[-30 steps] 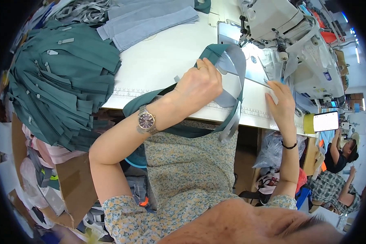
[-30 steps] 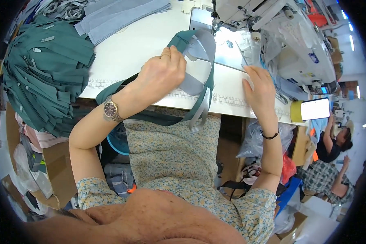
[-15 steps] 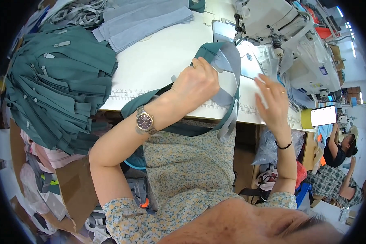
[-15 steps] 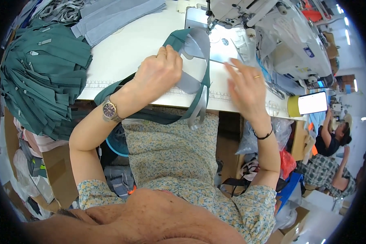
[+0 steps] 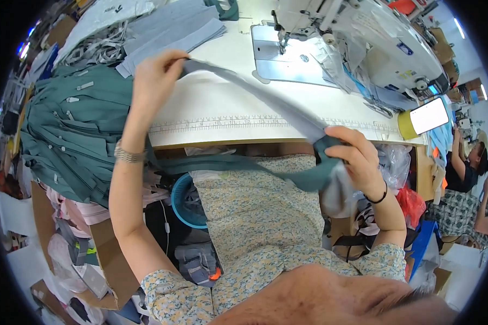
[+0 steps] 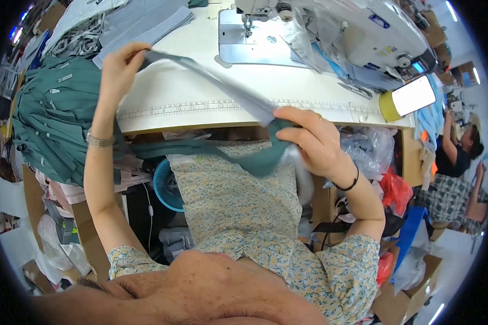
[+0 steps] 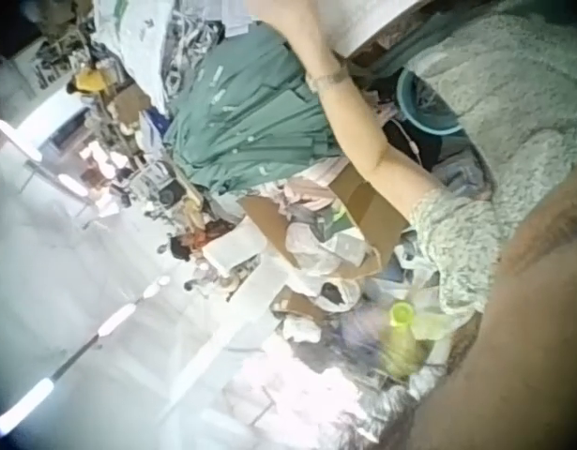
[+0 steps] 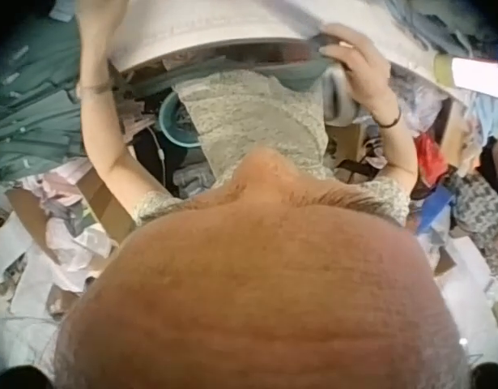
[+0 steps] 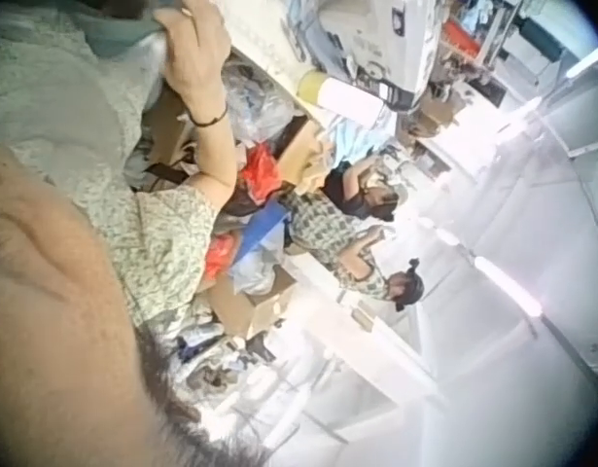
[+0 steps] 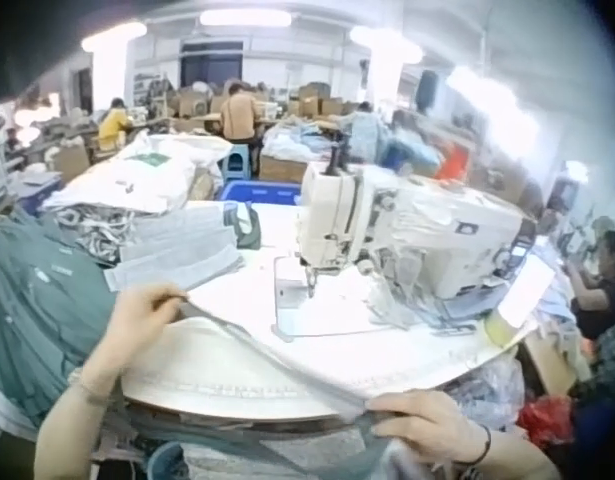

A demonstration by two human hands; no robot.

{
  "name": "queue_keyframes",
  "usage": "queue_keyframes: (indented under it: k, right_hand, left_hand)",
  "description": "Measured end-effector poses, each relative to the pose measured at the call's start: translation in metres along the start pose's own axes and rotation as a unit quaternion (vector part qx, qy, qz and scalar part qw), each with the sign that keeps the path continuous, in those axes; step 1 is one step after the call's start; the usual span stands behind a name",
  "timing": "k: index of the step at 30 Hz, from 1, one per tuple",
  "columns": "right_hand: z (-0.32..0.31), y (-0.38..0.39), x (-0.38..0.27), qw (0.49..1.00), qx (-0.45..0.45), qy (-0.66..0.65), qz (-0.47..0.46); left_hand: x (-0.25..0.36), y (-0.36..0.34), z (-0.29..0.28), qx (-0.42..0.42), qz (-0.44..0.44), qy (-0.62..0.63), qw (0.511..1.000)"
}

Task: The person is sewing fabric strips onto green leather straps using an industrial sewing machine.

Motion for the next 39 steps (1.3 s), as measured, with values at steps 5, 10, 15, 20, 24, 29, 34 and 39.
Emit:
queue_keyframes:
  k: [5,10,15,20,24,29,34,39]
  right_hand:
    - [0.011,0.024,-0.035,0.974,-0.098,-0.203,0.009]
    - [0.051,0.072,-0.042,0.943,-0.283,-0.155,0.081]
    - [0.039,0.045,-0.016,0.957,-0.230,-0.158,0.081]
    - [0.057,-0.029,0.030,0.993,0.008,-0.041,0.108]
    - [0.080,-0.033,0.052,0.984,-0.034,-0.094,0.149]
    - [0.075,-0.014,0.047,0.992,-0.041,-0.108,0.055]
    - [0.065,0.011,0.030,0.985,-0.167,-0.041,-0.018]
    - [0.064,0.016,0.030,0.972,-0.176,0.122,-0.096]
  left_hand:
    - [0.026,0.004,-0.005,0.060,0.050,-0.019,0.997]
    - [0.058,0.010,0.034,-0.134,0.152,-0.113,0.973]
    - [0.093,0.009,0.069,-0.183,0.174,-0.118,0.960]
    - [0.116,0.005,0.088,-0.215,0.200,-0.096,0.951]
    - [0.110,0.000,0.092,-0.231,0.180,-0.056,0.954]
    - [0.098,-0.014,0.096,-0.243,0.143,-0.037,0.959]
    - [0.082,-0.020,0.107,-0.100,0.230,-0.126,0.960]
    - [0.099,0.006,0.104,0.069,0.374,-0.186,0.906]
Point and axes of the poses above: each hand's wrist, its own y-axis away from the middle knuckle, its own z-axis out of the palm, x = y × z, the point moved 2 cm from there along -y, towards the middle knuckle, and after that the axes turned 4 degrees about -y, right-handed, at the moved point
